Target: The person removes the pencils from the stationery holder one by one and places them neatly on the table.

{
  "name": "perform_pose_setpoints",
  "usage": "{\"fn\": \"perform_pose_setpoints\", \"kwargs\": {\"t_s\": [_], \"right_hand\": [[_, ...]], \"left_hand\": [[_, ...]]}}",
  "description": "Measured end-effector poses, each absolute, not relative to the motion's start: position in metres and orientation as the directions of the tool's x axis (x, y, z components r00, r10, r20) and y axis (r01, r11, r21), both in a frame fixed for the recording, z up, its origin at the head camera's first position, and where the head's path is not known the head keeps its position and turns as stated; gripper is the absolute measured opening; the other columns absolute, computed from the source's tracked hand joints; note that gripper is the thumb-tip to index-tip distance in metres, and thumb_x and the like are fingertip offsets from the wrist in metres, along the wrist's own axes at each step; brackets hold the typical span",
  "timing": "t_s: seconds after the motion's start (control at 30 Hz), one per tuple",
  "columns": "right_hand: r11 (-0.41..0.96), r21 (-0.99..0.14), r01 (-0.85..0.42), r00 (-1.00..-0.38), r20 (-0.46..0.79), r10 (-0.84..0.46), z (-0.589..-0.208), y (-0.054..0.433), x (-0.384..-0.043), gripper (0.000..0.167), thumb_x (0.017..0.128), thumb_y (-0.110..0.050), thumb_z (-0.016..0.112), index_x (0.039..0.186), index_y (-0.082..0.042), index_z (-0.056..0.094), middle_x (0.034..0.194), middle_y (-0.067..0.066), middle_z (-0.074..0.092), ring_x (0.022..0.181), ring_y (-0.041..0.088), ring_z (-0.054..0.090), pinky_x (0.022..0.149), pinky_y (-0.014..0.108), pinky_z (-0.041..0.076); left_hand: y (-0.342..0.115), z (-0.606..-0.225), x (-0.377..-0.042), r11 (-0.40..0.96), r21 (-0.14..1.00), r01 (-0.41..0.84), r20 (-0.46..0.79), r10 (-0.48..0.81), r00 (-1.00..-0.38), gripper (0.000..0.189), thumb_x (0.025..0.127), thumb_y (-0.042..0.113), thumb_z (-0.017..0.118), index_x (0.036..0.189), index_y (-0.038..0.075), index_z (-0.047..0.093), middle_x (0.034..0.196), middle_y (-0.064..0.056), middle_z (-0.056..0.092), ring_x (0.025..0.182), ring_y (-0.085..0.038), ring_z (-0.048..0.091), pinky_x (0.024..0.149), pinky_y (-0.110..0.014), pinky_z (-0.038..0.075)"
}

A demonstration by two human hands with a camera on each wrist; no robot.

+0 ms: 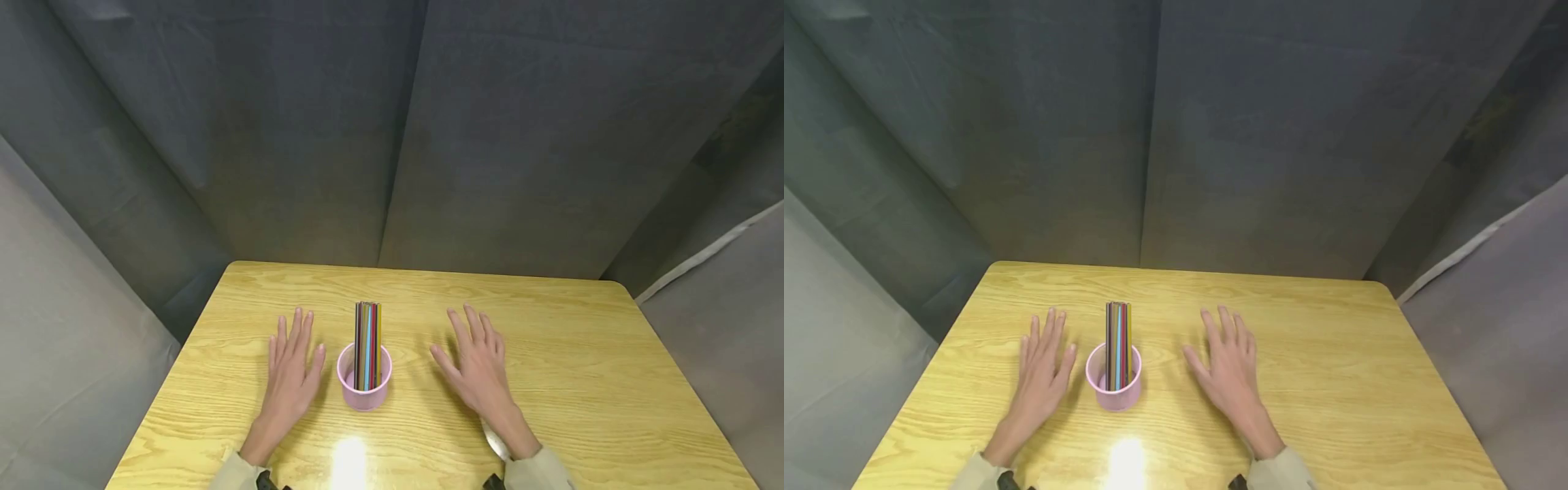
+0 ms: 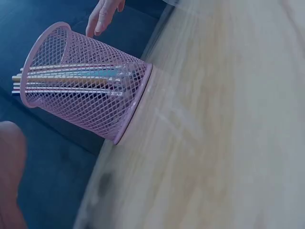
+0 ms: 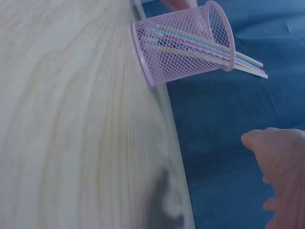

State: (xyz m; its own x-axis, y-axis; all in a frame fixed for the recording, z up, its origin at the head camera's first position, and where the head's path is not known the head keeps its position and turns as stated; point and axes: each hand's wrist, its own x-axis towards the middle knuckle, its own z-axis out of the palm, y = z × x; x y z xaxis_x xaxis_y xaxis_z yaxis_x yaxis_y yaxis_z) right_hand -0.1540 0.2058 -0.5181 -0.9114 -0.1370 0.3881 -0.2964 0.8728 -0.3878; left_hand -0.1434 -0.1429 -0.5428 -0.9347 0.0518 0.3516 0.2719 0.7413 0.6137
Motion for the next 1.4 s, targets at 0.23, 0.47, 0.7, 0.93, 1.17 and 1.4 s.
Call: {"fn": "perform_pose_setpoints", "kwargs": {"t_s": [0.23,0.47,0.7,0.93,1.17,1.4], "right_hand": [[0.823,-0.411,-0.393,-0.860,0.481,-0.170,-0.510,0.197,-0.161,0.070,0.099,-0.042,0.068,0.158,-0.012,0.043,0.163,0.017,0.039,0.132,0.046,0.040,0.098,0.061,0.035],[0.730,-0.383,-0.566,-0.728,0.648,-0.225,-0.502,0.194,-0.170,0.052,0.095,-0.023,0.072,0.142,-0.007,0.060,0.148,0.019,0.057,0.113,0.039,0.050,0.084,0.048,0.037],[0.639,-0.404,-0.655,-0.682,0.679,-0.271,-0.492,0.180,-0.173,0.036,0.095,-0.017,0.072,0.130,-0.009,0.070,0.143,0.015,0.063,0.102,0.030,0.050,0.085,0.045,0.038],[0.609,-0.418,-0.674,-0.678,0.677,-0.286,-0.489,0.163,-0.175,0.031,0.097,-0.017,0.070,0.127,-0.009,0.071,0.142,0.013,0.064,0.103,0.029,0.052,0.089,0.045,0.039],[0.568,-0.413,-0.712,-0.647,0.700,-0.302,-0.486,0.148,-0.179,0.028,0.095,-0.013,0.072,0.123,-0.011,0.073,0.140,0.013,0.066,0.102,0.026,0.053,0.091,0.045,0.040],[0.502,-0.437,-0.746,-0.636,0.691,-0.344,-0.487,0.139,-0.178,0.030,0.095,-0.010,0.072,0.124,-0.011,0.074,0.137,0.013,0.069,0.098,0.024,0.054,0.085,0.039,0.043]], "left_hand": [[-0.145,-0.555,-0.146,0.375,0.863,0.339,0.361,0.013,-0.932,0.067,0.112,0.022,0.043,0.169,0.023,0.008,0.175,-0.004,0.009,0.161,-0.034,0.008,0.130,-0.058,0.008],[-0.142,-0.562,-0.145,0.150,0.821,0.551,0.535,0.139,-0.834,0.069,0.111,0.031,0.045,0.164,-0.002,0.017,0.173,-0.014,0.021,0.159,-0.031,0.020,0.129,-0.037,0.020],[-0.130,-0.565,-0.141,0.041,0.824,0.565,0.542,0.235,-0.807,0.109,0.096,0.059,0.068,0.163,-0.007,0.014,0.172,-0.014,0.022,0.159,-0.023,0.022,0.126,-0.055,0.021],[-0.118,-0.565,-0.139,0.097,0.876,0.472,0.424,0.310,-0.851,0.130,0.066,0.014,0.097,0.167,0.006,0.015,0.173,-0.005,0.022,0.154,-0.050,0.019,0.123,-0.069,0.018],[-0.108,-0.568,-0.145,0.050,0.921,0.385,0.349,0.331,-0.877,0.122,0.065,0.003,0.097,0.165,0.017,0.029,0.169,-0.005,0.034,0.152,-0.034,0.036,0.126,-0.051,0.028],[-0.104,-0.572,-0.148,-0.014,0.924,0.383,0.366,0.328,-0.871,0.103,0.067,0.003,0.097,0.156,0.018,0.047,0.149,-0.006,0.060,0.136,-0.027,0.057,0.119,-0.039,0.042]]}}
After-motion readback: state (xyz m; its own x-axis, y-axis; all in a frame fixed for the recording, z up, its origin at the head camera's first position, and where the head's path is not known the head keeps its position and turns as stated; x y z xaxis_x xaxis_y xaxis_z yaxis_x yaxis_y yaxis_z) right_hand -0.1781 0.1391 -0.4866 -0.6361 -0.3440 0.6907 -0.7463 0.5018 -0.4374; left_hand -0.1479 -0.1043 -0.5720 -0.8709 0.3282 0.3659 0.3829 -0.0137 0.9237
